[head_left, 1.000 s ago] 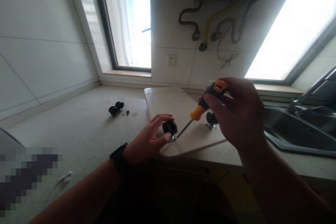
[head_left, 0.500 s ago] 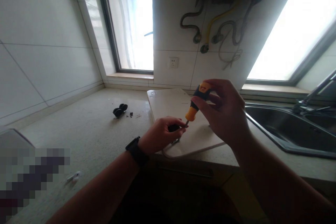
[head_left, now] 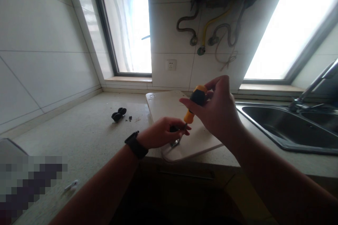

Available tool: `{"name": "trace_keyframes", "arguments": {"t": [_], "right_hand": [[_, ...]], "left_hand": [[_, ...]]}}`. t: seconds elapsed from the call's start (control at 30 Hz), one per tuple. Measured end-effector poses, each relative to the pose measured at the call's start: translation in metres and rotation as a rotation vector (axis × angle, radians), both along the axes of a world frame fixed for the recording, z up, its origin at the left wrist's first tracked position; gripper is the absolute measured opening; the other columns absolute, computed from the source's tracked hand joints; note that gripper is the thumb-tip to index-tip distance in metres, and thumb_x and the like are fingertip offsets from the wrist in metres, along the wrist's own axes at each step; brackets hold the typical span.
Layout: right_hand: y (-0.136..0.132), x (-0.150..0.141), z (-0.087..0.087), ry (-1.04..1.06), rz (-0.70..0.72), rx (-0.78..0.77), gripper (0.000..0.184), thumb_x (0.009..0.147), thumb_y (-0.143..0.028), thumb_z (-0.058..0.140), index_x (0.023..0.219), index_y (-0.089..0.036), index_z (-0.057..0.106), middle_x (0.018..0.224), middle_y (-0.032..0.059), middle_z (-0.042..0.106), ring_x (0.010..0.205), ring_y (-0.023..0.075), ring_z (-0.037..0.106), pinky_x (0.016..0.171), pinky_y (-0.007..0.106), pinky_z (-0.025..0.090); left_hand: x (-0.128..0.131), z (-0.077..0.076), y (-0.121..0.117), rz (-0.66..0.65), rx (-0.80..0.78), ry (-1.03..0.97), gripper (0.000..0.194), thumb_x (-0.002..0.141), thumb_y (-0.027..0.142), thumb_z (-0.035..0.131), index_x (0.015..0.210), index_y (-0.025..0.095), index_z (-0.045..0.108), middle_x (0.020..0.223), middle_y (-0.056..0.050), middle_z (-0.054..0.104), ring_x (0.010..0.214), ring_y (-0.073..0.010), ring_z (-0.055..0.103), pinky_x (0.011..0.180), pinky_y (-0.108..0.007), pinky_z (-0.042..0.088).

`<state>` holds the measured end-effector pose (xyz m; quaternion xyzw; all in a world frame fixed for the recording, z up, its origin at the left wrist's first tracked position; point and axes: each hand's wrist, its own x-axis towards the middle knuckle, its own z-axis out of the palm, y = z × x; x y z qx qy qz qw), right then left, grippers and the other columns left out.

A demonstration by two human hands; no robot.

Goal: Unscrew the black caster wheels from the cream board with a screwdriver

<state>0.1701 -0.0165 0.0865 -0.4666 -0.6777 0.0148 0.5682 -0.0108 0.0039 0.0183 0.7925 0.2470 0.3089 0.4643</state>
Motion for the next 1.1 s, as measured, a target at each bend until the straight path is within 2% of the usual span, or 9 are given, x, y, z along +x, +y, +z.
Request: {"name": "trace_keyframes", "arguments": {"t": [0.1,0.2,0.4,0.5,0.63,0.73,0.83,1.0,1.1], "right_hand": [[0.000,-0.003,0.001,-0.047,-0.026,0.013,0.063,0.065,-0.046,0.084,0.092,-0.028,0.030,0.082,-0.0031,0.049,0.061,0.0146,0.052,0.053,0.035,0.043],[-0.002,-0.004,0.001,-0.074,-0.014,-0.006,0.060,0.071,-0.051,0.078,0.095,-0.028,0.028,0.081,-0.0033,0.047,0.060,0.0148,0.049,0.053,0.036,0.042],[-0.012,0.002,0.008,-0.100,0.267,-0.103,0.023,0.091,-0.027,0.052,0.106,-0.027,0.035,0.086,-0.0020,0.054,0.066,0.0133,0.054,0.057,0.031,0.046],[-0.017,0.007,0.014,-0.183,0.307,-0.183,0.012,0.094,-0.031,0.053,0.099,-0.026,0.044,0.077,-0.0041,0.053,0.062,0.0114,0.052,0.055,0.028,0.044],[-0.019,0.008,0.020,-0.277,0.162,-0.146,0.029,0.089,-0.045,0.064,0.090,-0.024,0.044,0.070,-0.0050,0.051,0.059,0.0111,0.051,0.055,0.029,0.040],[-0.017,0.006,0.022,-0.290,0.129,-0.145,0.036,0.085,-0.051,0.070,0.088,-0.024,0.046,0.071,-0.0042,0.053,0.059,0.0123,0.053,0.055,0.030,0.041],[-0.014,0.007,0.022,-0.222,0.180,-0.192,0.041,0.076,-0.055,0.078,0.088,-0.024,0.053,0.073,-0.0025,0.060,0.062,0.0153,0.059,0.055,0.031,0.046],[-0.006,0.011,0.023,-0.078,0.208,-0.215,0.047,0.062,-0.049,0.088,0.094,-0.023,0.066,0.078,0.0020,0.070,0.069,0.0214,0.068,0.062,0.039,0.058],[-0.005,0.012,0.024,0.006,0.337,-0.282,0.048,0.060,-0.042,0.090,0.097,-0.021,0.068,0.085,0.0038,0.074,0.077,0.0233,0.072,0.071,0.043,0.062]], "left_hand": [[-0.003,0.011,0.005,-0.080,0.017,0.072,0.023,0.096,0.017,0.059,0.114,0.009,0.071,0.110,-0.015,0.075,0.093,-0.0167,0.068,0.083,-0.030,0.053],[-0.006,0.012,0.006,-0.116,0.016,0.081,0.023,0.097,0.020,0.059,0.114,0.010,0.071,0.111,-0.014,0.075,0.097,-0.0174,0.068,0.087,-0.030,0.053],[-0.008,0.001,0.010,-0.160,0.023,0.043,0.025,0.100,0.025,0.057,0.117,0.012,0.071,0.114,-0.012,0.074,0.104,-0.0176,0.068,0.094,-0.031,0.051],[-0.008,0.001,0.010,-0.172,0.038,0.039,0.026,0.101,0.024,0.056,0.120,0.012,0.070,0.116,-0.013,0.074,0.107,-0.0182,0.067,0.097,-0.033,0.051],[-0.008,0.004,0.007,-0.163,0.056,0.055,0.029,0.101,0.020,0.054,0.125,0.010,0.068,0.120,-0.015,0.073,0.108,-0.0182,0.067,0.097,-0.033,0.051],[-0.008,0.005,0.006,-0.155,0.028,0.071,0.032,0.101,0.022,0.055,0.129,0.011,0.066,0.123,-0.015,0.072,0.108,-0.0185,0.067,0.094,-0.033,0.052],[-0.007,0.003,0.007,-0.131,0.025,0.056,0.030,0.101,0.025,0.056,0.125,0.012,0.068,0.122,-0.014,0.073,0.107,-0.0193,0.067,0.095,-0.035,0.052],[-0.005,0.001,0.009,-0.057,0.058,0.045,0.021,0.098,0.025,0.060,0.108,0.013,0.075,0.108,-0.011,0.077,0.097,-0.0185,0.069,0.090,-0.034,0.052],[-0.005,0.002,0.008,-0.027,0.038,0.024,0.017,0.095,0.025,0.064,0.102,0.013,0.075,0.102,-0.011,0.077,0.094,-0.0187,0.070,0.088,-0.034,0.053]]}}
